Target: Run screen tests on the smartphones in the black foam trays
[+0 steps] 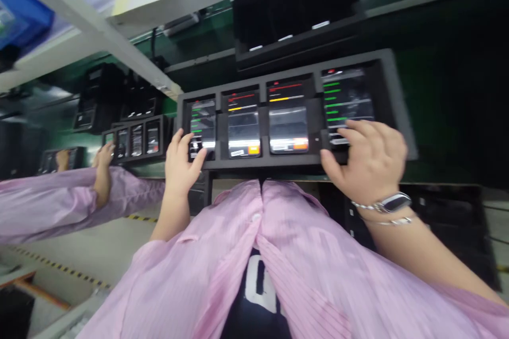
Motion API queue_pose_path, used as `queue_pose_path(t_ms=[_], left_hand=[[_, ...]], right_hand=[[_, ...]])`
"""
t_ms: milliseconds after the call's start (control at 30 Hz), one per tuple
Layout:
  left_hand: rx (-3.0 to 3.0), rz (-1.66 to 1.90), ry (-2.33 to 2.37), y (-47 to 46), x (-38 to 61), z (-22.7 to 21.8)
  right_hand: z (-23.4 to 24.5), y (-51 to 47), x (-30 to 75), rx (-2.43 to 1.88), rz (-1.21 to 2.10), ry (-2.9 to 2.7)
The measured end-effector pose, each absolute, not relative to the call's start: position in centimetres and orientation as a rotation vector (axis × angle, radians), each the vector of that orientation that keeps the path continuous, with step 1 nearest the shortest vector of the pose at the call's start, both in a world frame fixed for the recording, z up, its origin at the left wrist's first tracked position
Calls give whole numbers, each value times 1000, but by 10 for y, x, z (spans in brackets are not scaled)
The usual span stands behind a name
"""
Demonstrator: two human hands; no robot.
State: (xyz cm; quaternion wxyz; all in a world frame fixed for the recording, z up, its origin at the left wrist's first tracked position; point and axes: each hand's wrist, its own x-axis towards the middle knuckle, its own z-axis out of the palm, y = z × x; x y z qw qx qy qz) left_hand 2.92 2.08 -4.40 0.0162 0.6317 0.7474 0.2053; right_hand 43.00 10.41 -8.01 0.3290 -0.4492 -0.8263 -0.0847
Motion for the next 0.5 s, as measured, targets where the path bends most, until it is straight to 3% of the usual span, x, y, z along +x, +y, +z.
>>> queue_pose_path(t_ms=[500], left_hand=[[1872,813,2237,24,8,-45]], right_hand=[[-79,111,444,-1359,-165,-2049]])
